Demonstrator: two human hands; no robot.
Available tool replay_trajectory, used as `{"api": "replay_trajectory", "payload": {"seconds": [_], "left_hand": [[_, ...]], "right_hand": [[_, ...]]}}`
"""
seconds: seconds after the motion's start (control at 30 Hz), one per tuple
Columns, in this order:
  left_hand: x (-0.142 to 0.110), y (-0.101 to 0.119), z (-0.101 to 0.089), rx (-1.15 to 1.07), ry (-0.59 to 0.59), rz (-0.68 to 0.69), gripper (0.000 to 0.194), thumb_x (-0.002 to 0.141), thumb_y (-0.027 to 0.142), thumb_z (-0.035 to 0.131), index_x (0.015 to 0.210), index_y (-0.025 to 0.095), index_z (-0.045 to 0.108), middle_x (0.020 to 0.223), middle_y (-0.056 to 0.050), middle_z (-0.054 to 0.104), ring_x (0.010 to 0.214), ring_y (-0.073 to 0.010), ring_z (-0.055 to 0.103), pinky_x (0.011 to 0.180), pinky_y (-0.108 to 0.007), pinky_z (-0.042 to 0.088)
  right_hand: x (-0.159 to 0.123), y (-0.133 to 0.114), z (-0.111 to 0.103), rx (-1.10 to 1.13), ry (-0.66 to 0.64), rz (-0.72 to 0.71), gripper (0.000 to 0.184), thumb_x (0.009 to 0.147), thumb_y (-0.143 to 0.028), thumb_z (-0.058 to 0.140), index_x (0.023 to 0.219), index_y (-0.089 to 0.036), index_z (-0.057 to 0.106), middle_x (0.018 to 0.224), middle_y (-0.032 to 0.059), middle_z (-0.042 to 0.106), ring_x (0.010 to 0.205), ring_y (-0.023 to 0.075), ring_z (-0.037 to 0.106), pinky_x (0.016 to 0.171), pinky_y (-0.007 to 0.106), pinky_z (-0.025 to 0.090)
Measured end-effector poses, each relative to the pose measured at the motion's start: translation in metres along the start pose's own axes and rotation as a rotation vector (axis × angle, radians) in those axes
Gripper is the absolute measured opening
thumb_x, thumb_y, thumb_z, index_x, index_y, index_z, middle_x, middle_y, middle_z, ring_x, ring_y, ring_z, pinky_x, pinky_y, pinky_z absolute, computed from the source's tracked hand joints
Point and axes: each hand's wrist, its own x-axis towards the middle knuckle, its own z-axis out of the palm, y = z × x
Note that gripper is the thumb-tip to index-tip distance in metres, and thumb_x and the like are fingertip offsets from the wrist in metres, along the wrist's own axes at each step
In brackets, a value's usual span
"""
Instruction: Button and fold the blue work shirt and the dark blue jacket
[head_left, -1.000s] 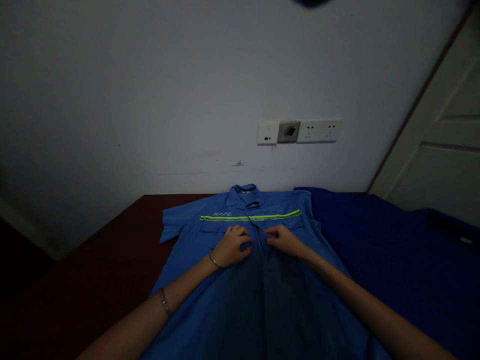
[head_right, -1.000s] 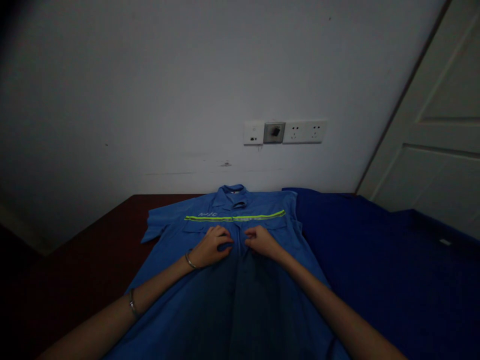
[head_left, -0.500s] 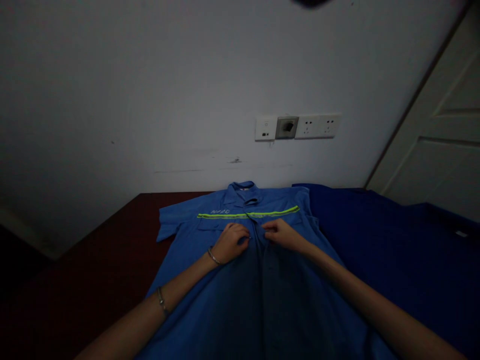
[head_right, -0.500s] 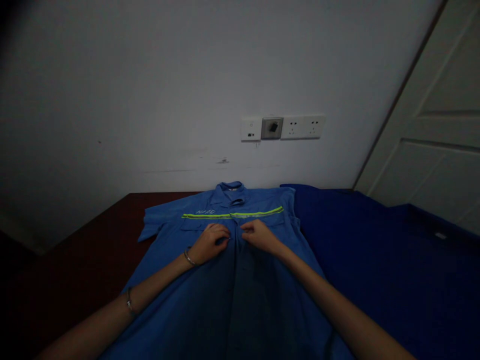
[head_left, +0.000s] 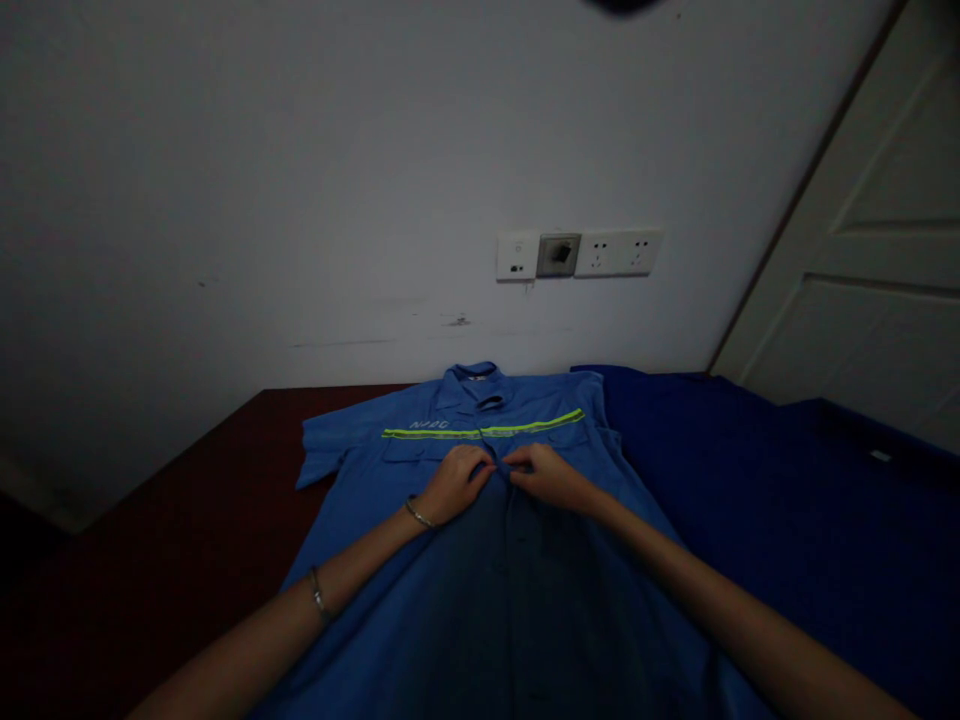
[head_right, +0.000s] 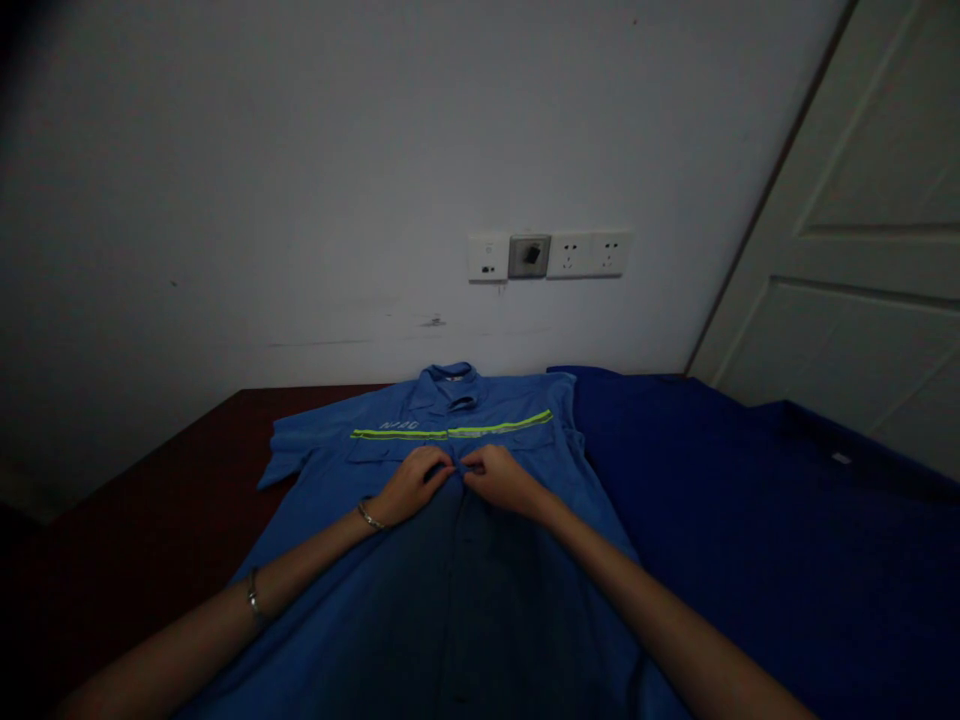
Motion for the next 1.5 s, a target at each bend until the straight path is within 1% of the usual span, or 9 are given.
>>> {"api": "replay_trajectory", "payload": {"seconds": [0.13,0.3,0.47,0.67,0.8,0.97,1.1,1.37,1.5], "left_hand": [[0.003,-0.003,-0.001,-0.017,-0.048,0.007,0.016,0.085,0.026,0.044,0.086,0.018,0.058,0.086,-0.003,0.062,0.084,-0.0143,0.054,0.080,-0.026,0.040],[0.002,-0.002,-0.001,-0.085,-0.003,-0.055,0.016,0.083,0.026,0.047,0.083,0.017,0.061,0.084,-0.003,0.065,0.081,-0.0144,0.057,0.077,-0.025,0.042],[-0.001,0.004,0.001,-0.174,0.078,-0.085,0.013,0.080,0.020,0.050,0.081,0.016,0.063,0.084,-0.003,0.066,0.080,-0.0142,0.059,0.077,-0.025,0.043],[-0.001,0.008,-0.001,-0.262,0.078,-0.130,0.012,0.077,0.016,0.052,0.081,0.017,0.063,0.083,-0.003,0.067,0.078,-0.0145,0.061,0.076,-0.025,0.045],[-0.002,0.007,0.000,-0.310,0.092,-0.146,0.011,0.075,0.015,0.053,0.083,0.017,0.061,0.080,-0.002,0.066,0.076,-0.0140,0.061,0.074,-0.025,0.045],[-0.002,0.006,0.000,-0.330,0.112,-0.153,0.010,0.074,0.014,0.055,0.083,0.016,0.056,0.078,-0.001,0.063,0.075,-0.0131,0.060,0.073,-0.024,0.043],[-0.003,0.005,0.000,-0.344,0.124,-0.149,0.011,0.073,0.014,0.055,0.083,0.017,0.053,0.076,0.001,0.062,0.072,-0.0119,0.060,0.071,-0.023,0.042],[-0.003,0.005,0.001,-0.327,0.125,-0.168,0.011,0.072,0.013,0.056,0.081,0.018,0.052,0.075,0.001,0.062,0.073,-0.0124,0.060,0.070,-0.023,0.042],[-0.003,0.005,0.001,-0.333,0.132,-0.174,0.012,0.071,0.013,0.056,0.081,0.018,0.050,0.072,0.002,0.062,0.071,-0.0123,0.060,0.070,-0.023,0.042]], "right_hand": [[-0.001,-0.002,0.000,0.021,0.010,0.001,0.024,0.067,-0.012,0.044,0.074,-0.013,0.068,0.065,-0.0015,0.063,0.062,0.0120,0.053,0.058,0.019,0.038],[0.000,0.001,0.000,0.043,0.031,0.021,0.023,0.068,-0.014,0.047,0.075,-0.013,0.069,0.064,-0.0004,0.064,0.059,0.0115,0.053,0.054,0.019,0.037],[0.002,0.009,0.001,0.199,-0.004,0.129,0.026,0.069,-0.020,0.049,0.085,-0.012,0.068,0.059,-0.0001,0.062,0.048,0.0101,0.051,0.045,0.018,0.037],[0.004,0.014,0.003,0.288,-0.017,0.185,0.024,0.067,-0.018,0.048,0.080,-0.011,0.068,0.053,-0.0018,0.058,0.043,0.0085,0.048,0.041,0.018,0.037],[0.005,0.017,0.004,0.315,-0.017,0.216,0.025,0.066,-0.021,0.052,0.083,-0.012,0.068,0.056,-0.0018,0.058,0.044,0.0086,0.049,0.042,0.018,0.040],[0.004,0.018,0.000,0.378,-0.107,0.201,0.027,0.070,-0.028,0.050,0.085,-0.015,0.068,0.060,-0.0020,0.057,0.051,0.0086,0.050,0.047,0.019,0.046],[0.004,0.020,-0.004,0.439,-0.093,0.228,0.029,0.071,-0.024,0.044,0.084,-0.014,0.067,0.067,0.0000,0.057,0.059,0.0094,0.053,0.047,0.018,0.047],[0.003,0.023,0.014,0.395,-0.016,0.141,0.022,0.073,-0.024,0.050,0.087,-0.014,0.062,0.063,-0.0007,0.060,0.046,0.0101,0.053,0.042,0.021,0.044],[0.002,0.019,0.017,0.186,0.098,-0.010,0.016,0.074,-0.020,0.052,0.082,-0.014,0.064,0.077,0.0037,0.064,0.061,0.0130,0.058,0.054,0.023,0.046]]}}
